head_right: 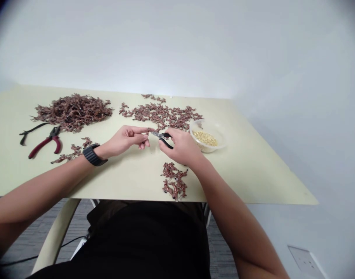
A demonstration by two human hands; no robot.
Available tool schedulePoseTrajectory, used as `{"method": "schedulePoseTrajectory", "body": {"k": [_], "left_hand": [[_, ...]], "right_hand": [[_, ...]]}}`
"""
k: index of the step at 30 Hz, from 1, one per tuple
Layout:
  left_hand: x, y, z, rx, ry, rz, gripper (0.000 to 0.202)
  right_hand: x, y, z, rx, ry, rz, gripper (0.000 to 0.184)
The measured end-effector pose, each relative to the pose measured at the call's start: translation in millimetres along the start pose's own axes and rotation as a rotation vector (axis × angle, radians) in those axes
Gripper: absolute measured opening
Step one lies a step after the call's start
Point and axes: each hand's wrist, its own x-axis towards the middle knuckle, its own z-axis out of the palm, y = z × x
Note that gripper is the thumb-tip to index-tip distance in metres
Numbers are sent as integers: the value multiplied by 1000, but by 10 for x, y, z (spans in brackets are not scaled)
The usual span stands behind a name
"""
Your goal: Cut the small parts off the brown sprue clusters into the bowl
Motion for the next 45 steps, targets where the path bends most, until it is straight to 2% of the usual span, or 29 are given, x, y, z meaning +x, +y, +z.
{"method": "schedulePoseTrajectory", "body": {"k": [12, 17, 20, 22, 24, 26, 28, 30, 33, 38, 45], "left_hand": [[5, -33, -22, -6, -11, -1, 44], [-6, -34, 21, 41, -18, 28, 45], [-24, -63, 34, 215, 54, 148, 48], [-30, -91, 5, 432, 118, 288, 49], [-28, -111, -38, 643, 133, 415, 47], [-19, -110, -63, 732, 135, 462, 44], [-9, -89, -55, 646, 182, 404, 45], [1, -58, -27, 431, 208, 271, 47], [11, -24, 6, 113, 101, 79, 45], [18, -44, 4, -116, -26, -53, 29], [33, -62, 2, -274, -34, -135, 22]], "right_hand": [[5, 27, -11, 2, -30, -27, 21], [-7, -8, -33, 50, -72, 54, 25], [-12, -32, -56, 230, -145, 182, 33], [-8, -39, -77, 474, -281, 295, 39], [-1, -37, -96, 734, -444, 409, 44], [5, -24, -104, 857, -504, 451, 47], [8, -1, -95, 747, -399, 390, 45], [9, 26, -73, 484, -206, 292, 39], [9, 59, -37, 151, -38, 174, 30], [9, 63, -22, 18, -34, 38, 23], [-1, 48, -62, 43, -79, 44, 23]]}}
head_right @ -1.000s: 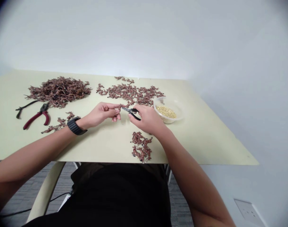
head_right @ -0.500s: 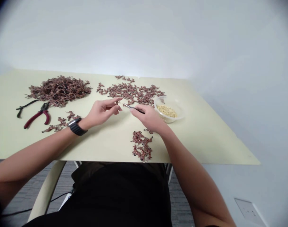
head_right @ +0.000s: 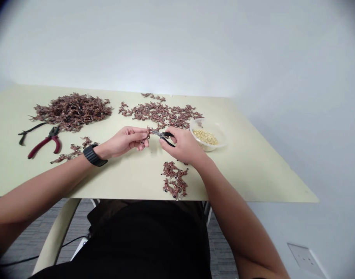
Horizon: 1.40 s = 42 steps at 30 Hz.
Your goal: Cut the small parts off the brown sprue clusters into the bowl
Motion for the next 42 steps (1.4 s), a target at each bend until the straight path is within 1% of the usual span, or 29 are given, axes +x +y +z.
{"method": "schedulePoseTrajectory", "body": {"k": [4, 11, 13, 15, 18, 20, 23, 24, 25, 26, 27, 29, 30, 32, 34, 36, 39, 42], "left_hand": [[5, -4, -4, -21, 2, -5, 21], [9, 0, -7, -6, 1, -6, 24], [1, 6, 8, 16, -2, 1, 25], [-13, 7, 33, 85, -5, 34, 30], [-38, -20, 62, 318, 27, 161, 41], [-45, -58, 48, 551, 88, 316, 44], [-37, -110, -20, 930, 161, 605, 46], [-31, -117, -41, 1017, 166, 668, 46], [-26, -117, -54, 1062, 174, 698, 46], [-22, -111, -56, 1053, 189, 690, 46], [-19, -100, -48, 995, 206, 643, 45], [-16, -70, -9, 772, 231, 480, 46], [-15, -54, 14, 640, 222, 391, 46], [-13, -32, 50, 421, 165, 251, 44], [-11, -25, 62, 300, 111, 180, 39], [-9, -32, 53, 233, 77, 142, 33], [-3, -51, 31, 166, 44, 112, 28], [5, -65, 22, 131, 16, 94, 25]], "right_hand": [[-4, -3, -12, 12, -12, 16, 22], [-6, -4, -14, 21, -34, 33, 25], [-9, -10, -14, 36, -40, 47, 26], [-11, -18, -14, 60, -59, 71, 27], [-11, -37, -21, 150, -96, 132, 32], [-11, -55, -35, 291, -163, 204, 38], [-15, -86, -55, 555, -334, 339, 43], [-16, -94, -55, 596, -360, 362, 44], [-15, -98, -50, 595, -351, 360, 44], [-12, -97, -38, 554, -309, 335, 43], [-8, -93, -22, 482, -243, 295, 41], [2, -73, 18, 310, -100, 220, 35], [6, -61, 38, 232, -46, 194, 31], [10, -36, 68, 110, 16, 156, 26], [11, -19, 79, 39, 36, 109, 25], [10, -12, 76, 3, 42, 55, 24], [9, -8, 59, -19, 46, -7, 23], [8, -2, 42, -22, 39, -27, 23]]}}
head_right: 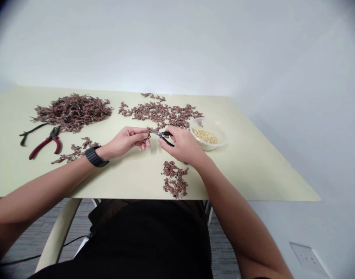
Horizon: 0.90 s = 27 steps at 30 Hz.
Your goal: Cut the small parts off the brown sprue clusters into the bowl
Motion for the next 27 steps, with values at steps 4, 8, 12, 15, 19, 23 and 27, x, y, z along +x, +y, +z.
{"method": "schedulePoseTrajectory", "body": {"k": [4, 8, 12, 15, 19, 23, 27], "left_hand": [[12, -8, -3, -56, -3, -29, 22], [15, -3, -14, -137, 8, -73, 21], [6, 20, -14, -188, 7, -113, 20], [2, 25, -13, -209, 6, -125, 19], [2, 9, -25, -251, 0, -127, 17], [1, 4, -36, -264, -1, -133, 18], [-2, 4, -30, -258, -12, -136, 20]], "right_hand": [[-1, 10, -19, 9, -18, 4, 23], [-3, 17, -40, 14, -36, 8, 23], [-9, 17, -52, 21, -56, 14, 23], [-10, 11, -53, 16, -58, 15, 23], [-4, 3, -57, 21, -54, 22, 23], [-3, -5, -72, 27, -59, 34, 23], [-15, -30, -78, 32, -69, 39, 24]]}}
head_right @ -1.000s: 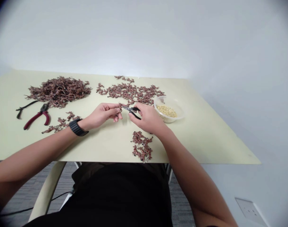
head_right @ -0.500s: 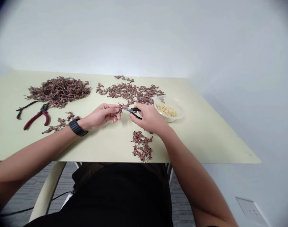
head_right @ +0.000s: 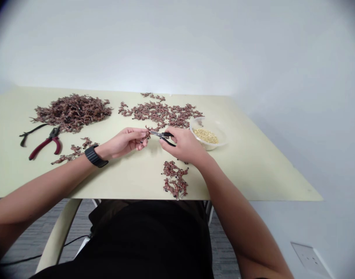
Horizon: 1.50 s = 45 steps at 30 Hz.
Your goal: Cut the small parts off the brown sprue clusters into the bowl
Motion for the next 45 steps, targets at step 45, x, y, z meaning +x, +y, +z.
{"method": "schedulePoseTrajectory", "body": {"k": [45], "left_hand": [[-24, 44, 67, -72, 12, 32, 16]], "right_hand": [[13, -54, 113, -1, 103, 25, 23]]}}
